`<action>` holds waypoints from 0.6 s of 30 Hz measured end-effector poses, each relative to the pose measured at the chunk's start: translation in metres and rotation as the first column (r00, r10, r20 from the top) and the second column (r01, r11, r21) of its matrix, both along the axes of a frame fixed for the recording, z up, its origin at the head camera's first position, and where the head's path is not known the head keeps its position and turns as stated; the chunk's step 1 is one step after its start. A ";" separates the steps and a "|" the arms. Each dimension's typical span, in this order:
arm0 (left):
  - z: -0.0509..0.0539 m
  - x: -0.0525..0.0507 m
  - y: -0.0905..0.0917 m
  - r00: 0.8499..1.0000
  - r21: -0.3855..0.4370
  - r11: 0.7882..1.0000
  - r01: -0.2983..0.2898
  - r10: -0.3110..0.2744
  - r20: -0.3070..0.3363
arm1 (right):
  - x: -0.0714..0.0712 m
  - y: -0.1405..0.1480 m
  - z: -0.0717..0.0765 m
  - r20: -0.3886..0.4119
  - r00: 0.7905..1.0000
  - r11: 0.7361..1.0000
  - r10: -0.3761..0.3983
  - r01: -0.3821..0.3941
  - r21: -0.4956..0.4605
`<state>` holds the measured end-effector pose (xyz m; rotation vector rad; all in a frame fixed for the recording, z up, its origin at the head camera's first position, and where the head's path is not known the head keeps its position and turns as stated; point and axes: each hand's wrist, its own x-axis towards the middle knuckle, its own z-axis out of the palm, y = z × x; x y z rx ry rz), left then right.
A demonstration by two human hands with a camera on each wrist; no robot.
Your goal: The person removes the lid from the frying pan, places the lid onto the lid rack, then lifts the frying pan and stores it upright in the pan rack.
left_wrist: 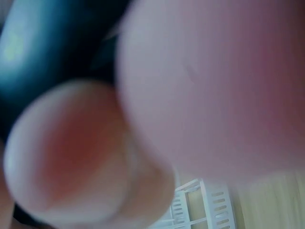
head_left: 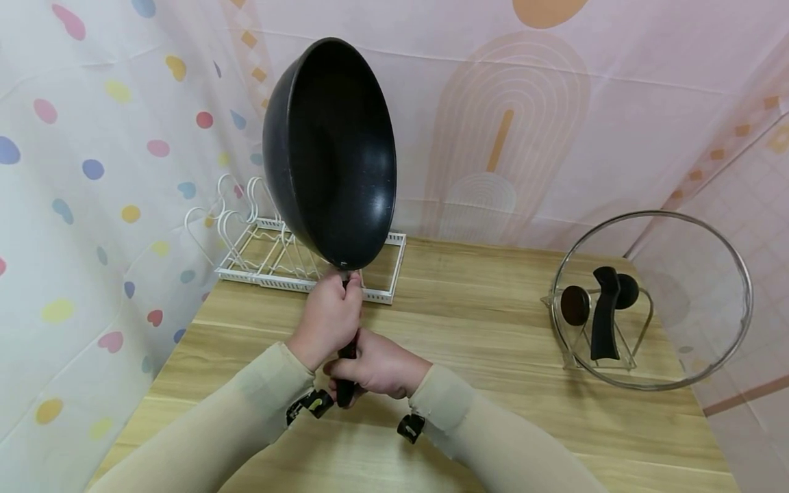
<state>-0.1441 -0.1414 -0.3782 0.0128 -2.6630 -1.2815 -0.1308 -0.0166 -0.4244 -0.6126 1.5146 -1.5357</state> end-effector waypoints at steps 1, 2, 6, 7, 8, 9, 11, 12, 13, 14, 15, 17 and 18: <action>0.000 0.000 -0.001 1.000 -0.002 1.000 -0.001 0.001 -0.004 | 0.000 0.000 0.000 -0.004 1.000 1.000 0.002 -0.002 0.001; 0.000 0.000 -0.001 1.000 -0.004 1.000 0.000 0.000 -0.006 | -0.001 -0.001 0.001 -0.007 1.000 1.000 0.006 -0.006 0.002; -0.001 -0.001 -0.003 1.000 0.001 1.000 -0.003 0.003 -0.002 | -0.001 -0.002 0.001 -0.018 1.000 1.000 0.002 -0.002 0.006; -0.002 -0.001 -0.003 1.000 0.004 1.000 -0.003 0.003 0.001 | -0.001 -0.003 0.001 -0.020 1.000 1.000 -0.002 0.002 0.007; -0.002 -0.001 -0.003 1.000 0.009 1.000 -0.003 0.003 0.004 | -0.001 -0.004 0.001 -0.022 1.000 1.000 -0.006 0.006 0.006; -0.001 -0.001 -0.004 1.000 0.009 1.000 -0.003 0.003 0.004 | -0.001 -0.004 0.001 -0.024 1.000 1.000 -0.010 0.010 0.005; -0.001 -0.001 -0.004 1.000 0.008 1.000 -0.007 0.007 0.007 | -0.001 -0.006 0.000 -0.029 0.999 1.000 -0.016 0.016 0.002; -0.001 -0.001 -0.005 1.000 0.005 1.000 -0.008 0.008 0.006 | -0.001 -0.006 0.000 -0.032 0.999 1.000 -0.018 0.018 0.001; -0.001 -0.001 -0.005 1.000 0.001 1.000 -0.010 0.010 0.003 | -0.001 -0.007 -0.001 -0.035 0.999 1.000 -0.018 0.018 0.000; -0.001 -0.001 -0.005 1.000 -0.004 1.000 -0.012 0.012 0.000 | -0.001 -0.007 -0.001 -0.037 0.999 1.000 -0.018 0.018 -0.002; -0.001 -0.001 -0.006 1.000 -0.010 1.000 -0.014 0.014 -0.004 | -0.001 -0.008 -0.001 -0.039 0.999 1.000 -0.020 0.020 -0.004; -0.001 -0.001 -0.006 1.000 -0.012 1.000 -0.016 0.016 -0.011 | -0.002 -0.009 -0.002 -0.038 0.999 1.000 -0.019 0.019 -0.007; -0.001 -0.001 -0.007 1.000 -0.017 1.000 -0.017 0.017 -0.015 | -0.002 -0.009 -0.002 -0.037 0.999 1.000 -0.018 0.018 -0.008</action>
